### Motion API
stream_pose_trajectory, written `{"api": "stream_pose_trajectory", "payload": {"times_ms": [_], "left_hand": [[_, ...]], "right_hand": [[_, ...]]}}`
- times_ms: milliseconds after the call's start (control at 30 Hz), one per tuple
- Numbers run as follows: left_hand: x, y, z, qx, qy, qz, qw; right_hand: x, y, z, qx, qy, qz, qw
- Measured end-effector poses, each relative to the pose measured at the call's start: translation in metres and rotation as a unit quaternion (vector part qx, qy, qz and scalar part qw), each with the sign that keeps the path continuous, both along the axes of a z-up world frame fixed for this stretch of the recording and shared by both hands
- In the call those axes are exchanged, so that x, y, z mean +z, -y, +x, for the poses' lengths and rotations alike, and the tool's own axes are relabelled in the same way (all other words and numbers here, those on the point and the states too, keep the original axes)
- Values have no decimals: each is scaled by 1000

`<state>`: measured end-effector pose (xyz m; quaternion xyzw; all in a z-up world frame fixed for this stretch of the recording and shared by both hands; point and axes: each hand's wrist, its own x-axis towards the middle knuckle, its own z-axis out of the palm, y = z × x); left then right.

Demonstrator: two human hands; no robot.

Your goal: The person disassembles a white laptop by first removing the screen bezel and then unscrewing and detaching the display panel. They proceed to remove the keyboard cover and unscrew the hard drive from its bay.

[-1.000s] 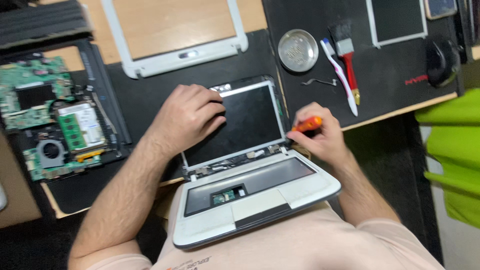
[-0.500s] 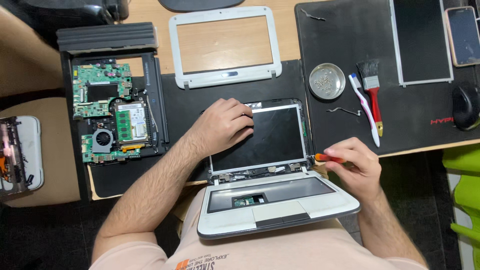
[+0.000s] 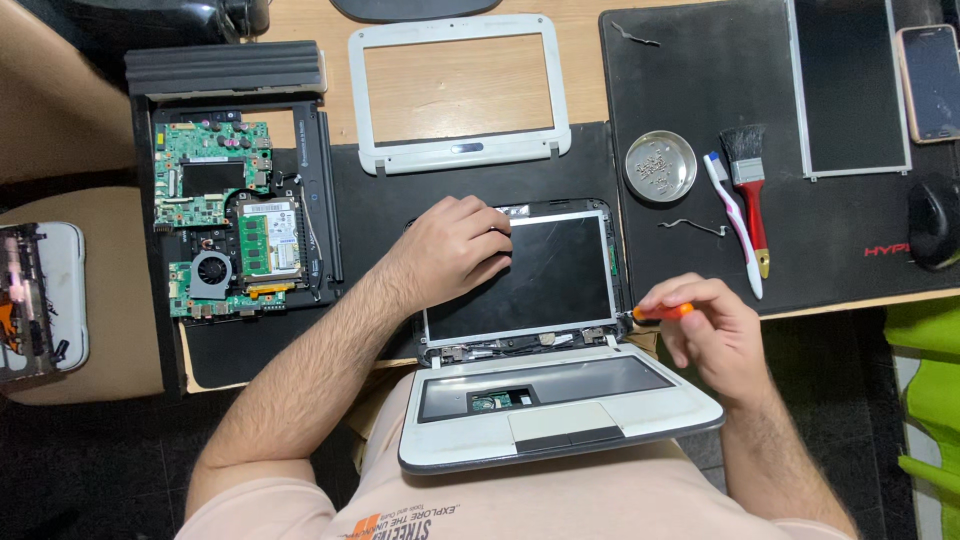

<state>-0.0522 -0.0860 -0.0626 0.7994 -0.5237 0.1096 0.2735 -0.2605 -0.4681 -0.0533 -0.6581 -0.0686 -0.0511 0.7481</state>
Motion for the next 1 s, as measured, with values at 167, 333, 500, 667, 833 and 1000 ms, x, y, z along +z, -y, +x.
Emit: {"api": "stream_pose_trajectory", "payload": {"times_ms": [167, 333, 500, 667, 833, 1000], "left_hand": [[-2, 1, 0, 2, -3, -2, 1000], [0, 0, 0, 2, -1, 5, 1000], [0, 0, 0, 4, -1, 9, 1000], [1, -1, 0, 3, 6, 1, 1000], [-1, 0, 0, 5, 9, 0, 1000], [0, 1, 0, 1, 3, 2, 1000]], "right_hand": [[-16, 11, -5, 12, -6, 50, 999], [-12, 8, -2, -3, 0, 40, 999], [-17, 11, -10, -4, -37, 73, 997], [-11, 7, -5, 1, -16, 41, 999], [-2, 3, -5, 2, -46, 60, 997], [-4, 4, -4, -8, -22, 3, 1000]]}}
